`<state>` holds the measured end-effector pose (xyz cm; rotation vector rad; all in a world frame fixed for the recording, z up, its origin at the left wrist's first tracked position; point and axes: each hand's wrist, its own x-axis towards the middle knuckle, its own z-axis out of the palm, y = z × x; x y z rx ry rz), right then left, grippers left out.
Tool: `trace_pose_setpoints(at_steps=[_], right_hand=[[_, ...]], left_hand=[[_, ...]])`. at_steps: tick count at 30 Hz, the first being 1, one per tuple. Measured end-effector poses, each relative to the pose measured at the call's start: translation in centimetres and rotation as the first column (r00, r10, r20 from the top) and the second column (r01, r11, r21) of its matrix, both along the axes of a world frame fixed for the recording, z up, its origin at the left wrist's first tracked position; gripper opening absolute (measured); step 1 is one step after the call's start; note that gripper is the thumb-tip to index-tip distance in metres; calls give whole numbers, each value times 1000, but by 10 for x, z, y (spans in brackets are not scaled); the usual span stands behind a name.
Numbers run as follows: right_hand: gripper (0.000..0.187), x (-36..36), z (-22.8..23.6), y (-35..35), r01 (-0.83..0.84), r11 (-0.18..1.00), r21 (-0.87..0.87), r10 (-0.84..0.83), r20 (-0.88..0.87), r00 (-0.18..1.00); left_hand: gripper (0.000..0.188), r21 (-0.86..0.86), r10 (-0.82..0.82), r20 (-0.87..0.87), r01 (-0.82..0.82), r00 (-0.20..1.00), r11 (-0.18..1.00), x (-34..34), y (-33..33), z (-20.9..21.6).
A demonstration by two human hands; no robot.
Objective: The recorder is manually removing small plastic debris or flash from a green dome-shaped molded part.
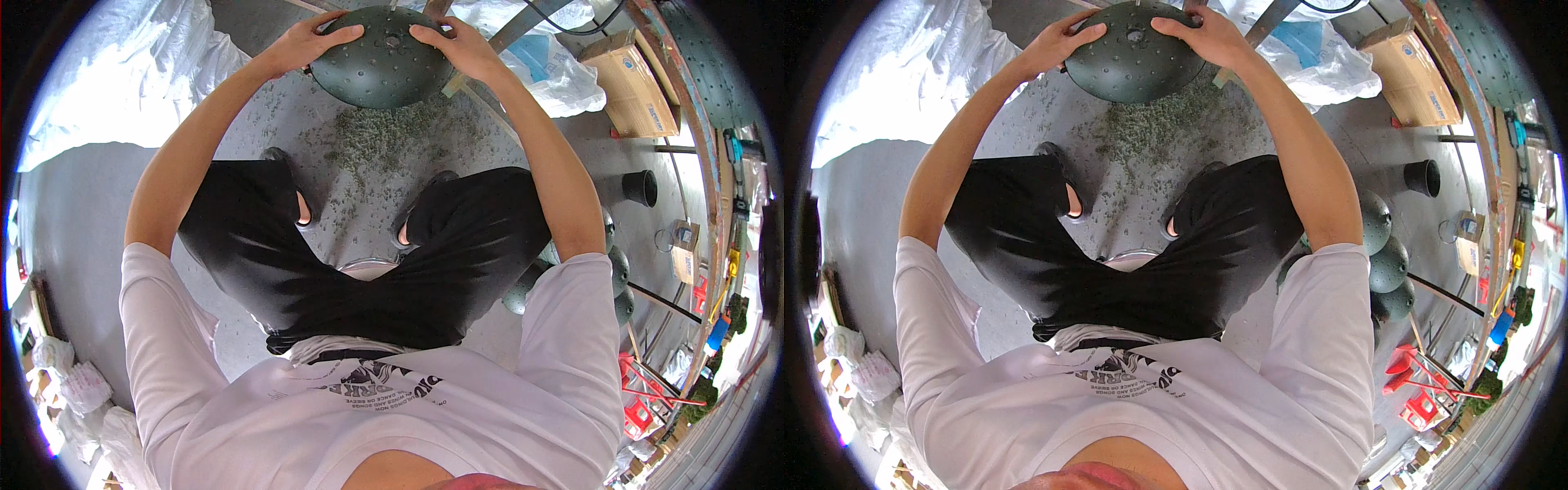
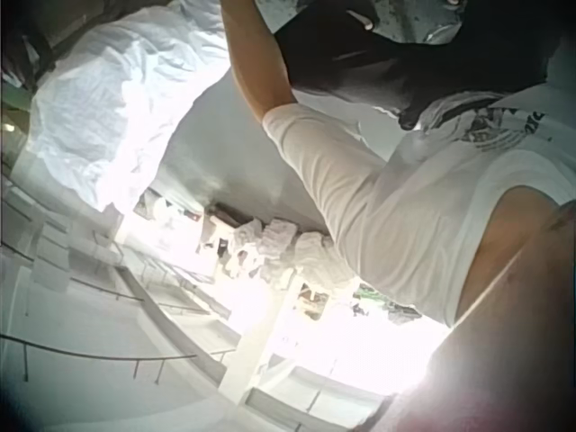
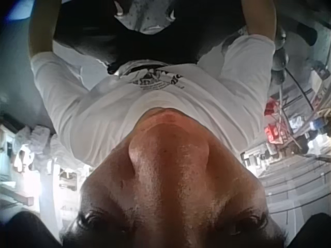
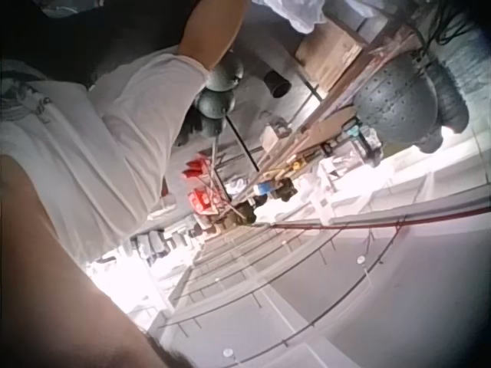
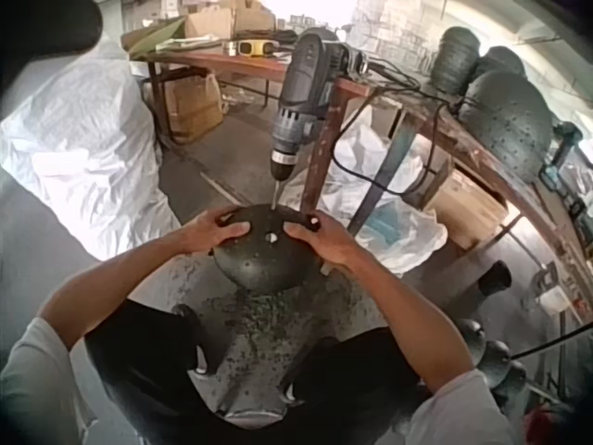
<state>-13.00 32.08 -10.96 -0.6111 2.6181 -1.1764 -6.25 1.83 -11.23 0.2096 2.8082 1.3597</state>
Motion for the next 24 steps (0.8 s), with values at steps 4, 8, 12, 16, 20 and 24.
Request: trace_pose_setpoints(at_steps=[4,8,12,16,20,24], right_hand=[[109,0,-3,4,23,999,32,-23,6,1000],[111,-2,-2,3,17,999,30,-17,5,1000],[114,-8,-5,4,9,995,103,-5,-43,999],[117,-8,-9,6,16,997,78,-10,-79,997],[118,0,-1,3,25,998,62,-25,11,1000],[90,16,62,-16,193,946,-261,-111,301,947]], left_hand=[[95,76,-33,120,24,992,997,5,7,15],[93,27,-2,127,-2,992,1000,5,5,18],[96,-18,-15,0,15,1000,1000,2,4,10],[91,12,-16,94,15,995,1000,-4,2,9],[95,19,-31,189,28,981,999,-13,0,24],[95,91,25,77,-32,997,995,-19,0,69]])
